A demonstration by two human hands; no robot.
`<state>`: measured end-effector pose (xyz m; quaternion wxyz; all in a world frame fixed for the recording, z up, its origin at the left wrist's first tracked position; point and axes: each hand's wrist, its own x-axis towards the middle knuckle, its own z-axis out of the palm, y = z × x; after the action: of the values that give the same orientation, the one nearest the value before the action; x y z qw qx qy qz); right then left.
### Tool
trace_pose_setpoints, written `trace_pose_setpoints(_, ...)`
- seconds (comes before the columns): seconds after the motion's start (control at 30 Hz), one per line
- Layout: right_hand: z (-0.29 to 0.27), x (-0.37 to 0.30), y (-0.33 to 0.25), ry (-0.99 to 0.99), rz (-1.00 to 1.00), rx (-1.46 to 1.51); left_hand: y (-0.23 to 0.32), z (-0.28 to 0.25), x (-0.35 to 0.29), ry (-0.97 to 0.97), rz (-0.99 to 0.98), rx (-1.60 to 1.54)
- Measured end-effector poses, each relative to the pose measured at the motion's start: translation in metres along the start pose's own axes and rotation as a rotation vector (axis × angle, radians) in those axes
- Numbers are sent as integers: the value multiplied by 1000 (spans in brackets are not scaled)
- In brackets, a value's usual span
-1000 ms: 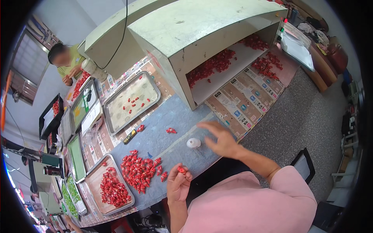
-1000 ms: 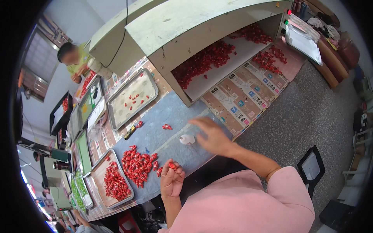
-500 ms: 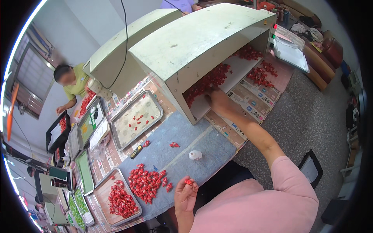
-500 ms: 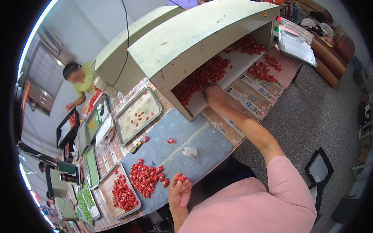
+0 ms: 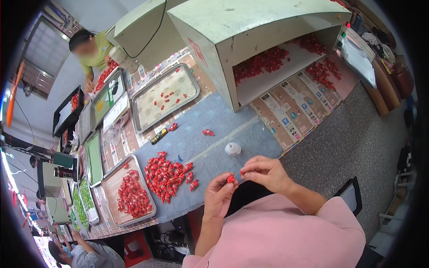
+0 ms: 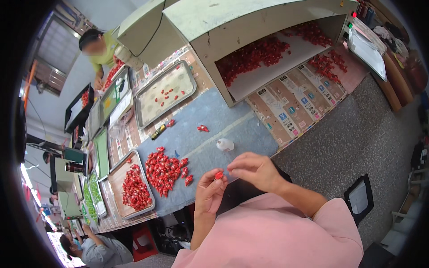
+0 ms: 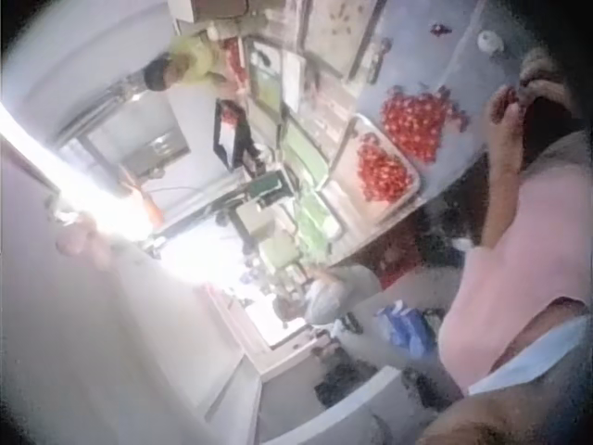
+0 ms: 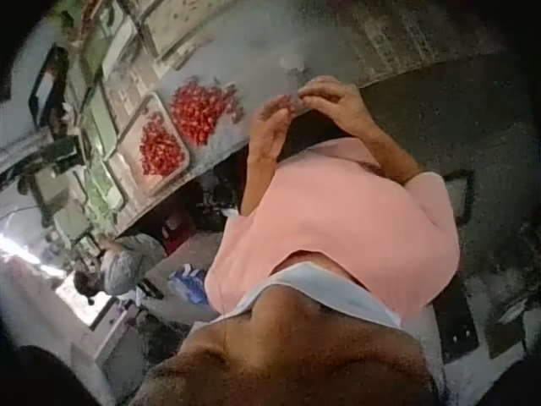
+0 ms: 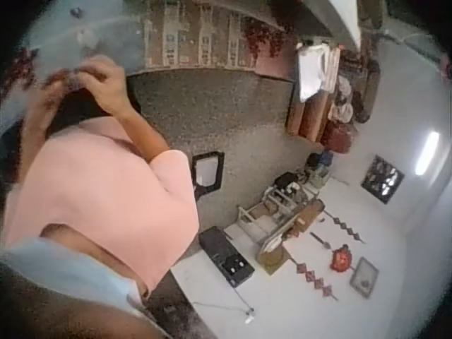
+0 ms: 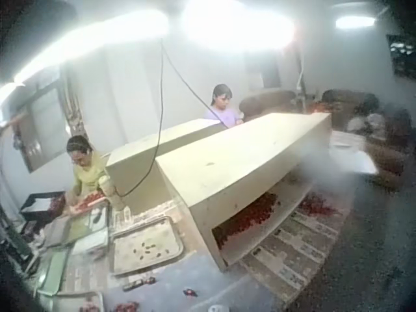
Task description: The person assembles small red candies by applying a drop of liquid from a white bottle to one piece and attaching another piece to it. The person handles the candies one at a time, repeating the process of picking, applying liquid, and joining the pieces. The finished items are placed on a tray on the table.
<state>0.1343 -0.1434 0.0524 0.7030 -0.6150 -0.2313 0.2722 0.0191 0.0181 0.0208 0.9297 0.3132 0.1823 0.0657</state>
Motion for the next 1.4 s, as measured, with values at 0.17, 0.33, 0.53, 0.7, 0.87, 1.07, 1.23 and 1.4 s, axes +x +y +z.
trace_pose_setpoints(0.17, 14, -6, 2, 11, -22, -28, 1, 6, -4, 22, -36, -86)
trace_pose_setpoints(0.33, 13, -7, 1, -11, 38, -44, -2, 4, -6, -6, 14, -84)
trace_pose_setpoints(0.53, 12, -10, 6, -2, 57, 14, -1, 3, -5, -6, 2, -48)
trace_pose_setpoints(0.7, 11, -10, 6, -21, 30, -12, -1, -1, -5, -16, -12, -28)
trace_pose_setpoints(0.87, 9, -10, 4, -47, 19, -73, 0, -2, -5, -15, -4, 11)
trace_pose_setpoints(1.07, 5, -8, -2, -89, -57, -190, 7, -1, -6, -16, 35, 200)
trace_pose_setpoints(1.23, 4, -7, -1, -113, -42, -115, 12, 0, -5, -48, 13, 220)
trace_pose_setpoints(1.4, 3, -10, 0, -123, -57, -111, 15, -1, -6, -51, -16, 256)
